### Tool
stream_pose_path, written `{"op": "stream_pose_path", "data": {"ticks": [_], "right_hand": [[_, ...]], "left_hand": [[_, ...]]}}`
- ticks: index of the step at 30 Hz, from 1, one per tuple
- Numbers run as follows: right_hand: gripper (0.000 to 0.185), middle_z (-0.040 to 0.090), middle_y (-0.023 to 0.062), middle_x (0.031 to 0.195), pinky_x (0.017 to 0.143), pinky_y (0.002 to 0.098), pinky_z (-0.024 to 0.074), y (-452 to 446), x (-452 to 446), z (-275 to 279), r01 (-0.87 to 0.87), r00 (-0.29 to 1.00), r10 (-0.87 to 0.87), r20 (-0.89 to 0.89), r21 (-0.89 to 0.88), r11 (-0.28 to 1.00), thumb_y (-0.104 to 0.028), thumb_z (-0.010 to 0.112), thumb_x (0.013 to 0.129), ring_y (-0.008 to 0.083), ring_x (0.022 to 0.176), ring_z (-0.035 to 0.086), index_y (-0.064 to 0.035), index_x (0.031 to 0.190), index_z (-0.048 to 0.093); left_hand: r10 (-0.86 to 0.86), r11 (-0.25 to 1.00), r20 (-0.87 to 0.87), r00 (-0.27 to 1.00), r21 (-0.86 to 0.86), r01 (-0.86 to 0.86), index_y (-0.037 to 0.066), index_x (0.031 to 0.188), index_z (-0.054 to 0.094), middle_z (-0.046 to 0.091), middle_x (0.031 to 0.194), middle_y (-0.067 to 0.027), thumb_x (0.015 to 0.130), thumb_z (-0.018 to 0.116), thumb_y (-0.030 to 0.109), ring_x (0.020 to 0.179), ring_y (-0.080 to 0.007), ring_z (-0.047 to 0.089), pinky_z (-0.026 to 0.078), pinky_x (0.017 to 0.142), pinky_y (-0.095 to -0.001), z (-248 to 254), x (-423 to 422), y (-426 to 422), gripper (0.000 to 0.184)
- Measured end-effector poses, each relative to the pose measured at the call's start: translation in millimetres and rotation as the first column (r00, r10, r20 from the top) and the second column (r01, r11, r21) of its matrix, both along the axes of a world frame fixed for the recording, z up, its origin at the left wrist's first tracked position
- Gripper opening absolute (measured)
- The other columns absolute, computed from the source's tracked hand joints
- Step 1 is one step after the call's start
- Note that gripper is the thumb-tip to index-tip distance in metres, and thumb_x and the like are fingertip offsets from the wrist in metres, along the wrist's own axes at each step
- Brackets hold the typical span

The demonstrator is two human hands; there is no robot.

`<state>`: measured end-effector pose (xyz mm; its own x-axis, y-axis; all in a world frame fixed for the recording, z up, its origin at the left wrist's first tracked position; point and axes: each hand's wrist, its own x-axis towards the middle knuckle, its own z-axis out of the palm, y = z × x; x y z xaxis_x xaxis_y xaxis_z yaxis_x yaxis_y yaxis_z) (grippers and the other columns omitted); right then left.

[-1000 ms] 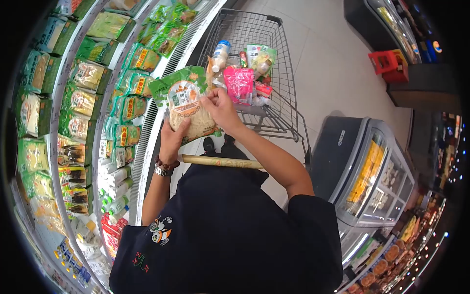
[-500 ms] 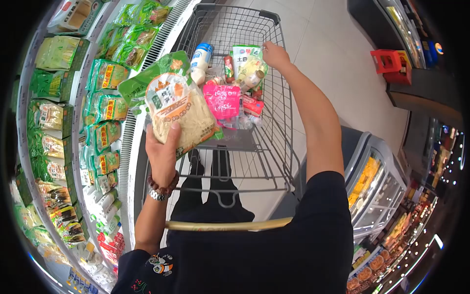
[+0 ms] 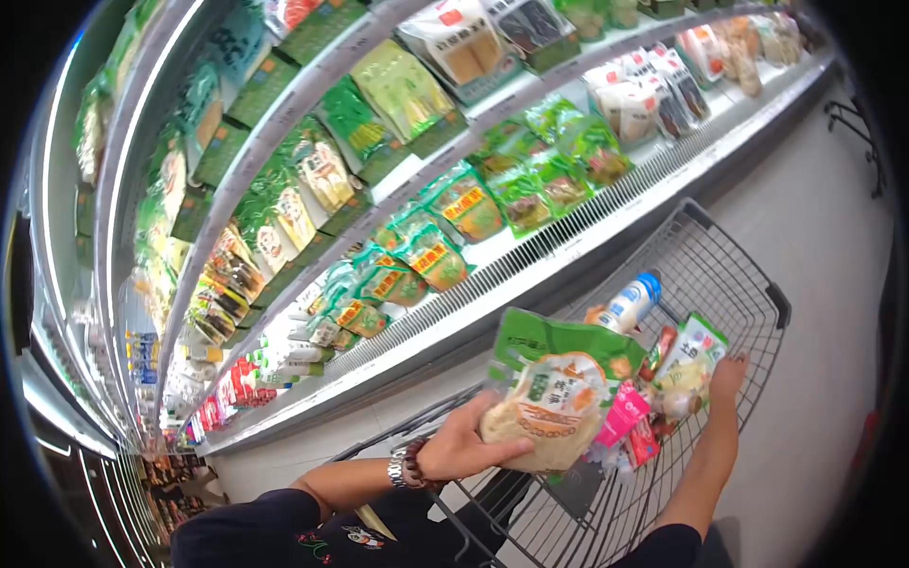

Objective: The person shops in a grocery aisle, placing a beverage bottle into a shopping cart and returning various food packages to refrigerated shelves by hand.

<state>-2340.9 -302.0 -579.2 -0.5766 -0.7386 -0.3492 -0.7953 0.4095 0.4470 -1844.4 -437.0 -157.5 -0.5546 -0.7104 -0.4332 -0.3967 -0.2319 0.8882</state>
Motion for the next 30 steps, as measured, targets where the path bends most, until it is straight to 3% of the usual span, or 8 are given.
{"op": "stream_pose_path", "data": {"ticks": [3,7,10,14,16,20,21,30], "right_hand": [[0.066,0.072,0.0131,0.107,0.122,0.0463,0.0154,-1,12,47,0.007,0.997,0.015,0.074,-0.282,0.959,-0.029,0.076,0.075,0.0307,0.122,0.059,0.0038,0.128,0.054],[0.111,0.061,0.0195,0.131,0.123,0.0459,0.0139,-33,3,46,0.355,0.847,-0.357,0.394,0.079,0.931,-0.036,0.078,0.074,0.0333,0.134,0.047,0.0069,0.154,0.013],[0.095,0.057,0.0214,0.136,0.123,0.0457,0.0131,-13,8,23,0.173,0.975,-0.118,0.188,-0.316,0.933,-0.030,0.074,0.076,0.0313,0.129,0.053,0.0090,0.147,0.026],[0.085,0.060,0.0215,0.129,0.116,0.0432,0.0264,-29,18,43,0.261,0.947,-0.227,0.228,-0.134,0.956,-0.025,0.075,0.074,0.0316,0.122,0.056,0.0077,0.142,0.036],[0.053,0.065,0.0172,0.118,0.111,0.0417,0.0318,-28,24,50,0.212,0.966,-0.184,0.184,-0.144,0.967,-0.022,0.074,0.077,0.0302,0.109,0.063,0.0025,0.121,0.059],[0.018,0.072,0.0131,0.096,0.108,0.0425,0.0357,-32,24,68,0.155,0.968,-0.137,0.208,-0.072,0.985,-0.016,0.069,0.081,0.0303,0.097,0.067,-0.0029,0.094,0.071],[0.013,0.073,0.0123,0.091,0.107,0.0429,0.0366,-31,23,75,0.138,0.972,-0.117,0.203,-0.095,0.986,-0.014,0.068,0.082,0.0305,0.094,0.068,-0.0038,0.087,0.072],[0.015,0.066,0.0183,0.077,0.065,0.0449,0.0510,-33,58,168,0.273,0.859,0.222,0.461,-0.780,0.562,-0.016,0.063,0.092,0.0401,0.074,0.064,-0.0024,0.093,0.066]], "left_hand": [[-0.026,0.999,-0.019,0.999,-0.026,0.026,0.002,0.137,0.049,0.070,0.110,-0.0137,0.088,0.077,0.035,0.100,-0.0187,0.068,0.054,0.088,-0.0340,9,-8,-4,0.065],[-0.091,0.982,0.071,0.993,-0.161,0.101,0.004,0.138,0.048,0.070,0.110,-0.0166,0.087,0.076,0.042,0.099,-0.0244,0.070,0.055,0.086,-0.0361,13,-5,-10,0.069],[-0.124,0.977,0.069,0.990,-0.165,0.134,0.005,0.136,0.049,0.069,0.109,-0.0194,0.086,0.076,0.046,0.097,-0.0290,0.071,0.056,0.083,-0.0373,1,-8,-7,0.070],[-0.131,0.974,0.022,0.991,-0.184,0.133,0.004,0.134,0.051,0.069,0.108,-0.0152,0.086,0.078,0.040,0.098,-0.0231,0.069,0.055,0.083,-0.0350,-8,-8,-5,0.065],[-0.088,0.989,-0.005,0.996,-0.121,0.087,0.002,0.125,0.057,0.068,0.107,-0.0092,0.085,0.081,0.029,0.098,-0.0143,0.066,0.054,0.083,-0.0316,-3,-10,-4,0.054],[-0.110,0.977,-0.037,0.993,-0.190,0.102,0.002,0.127,0.056,0.068,0.111,-0.0105,0.086,0.081,0.027,0.100,-0.0143,0.065,0.054,0.085,-0.0314,-5,-11,-6,0.055],[-0.136,0.976,-0.021,0.990,-0.173,0.130,0.004,0.136,0.049,0.069,0.110,-0.0179,0.086,0.077,0.043,0.098,-0.0259,0.071,0.056,0.082,-0.0361,-11,-9,-7,0.069],[-0.024,0.999,-0.274,0.961,-0.047,0.012,0.003,0.134,0.048,0.064,0.121,-0.0134,0.089,0.077,0.030,0.111,-0.0171,0.062,0.051,0.094,-0.0339,-1,-19,-14,0.061]]}}
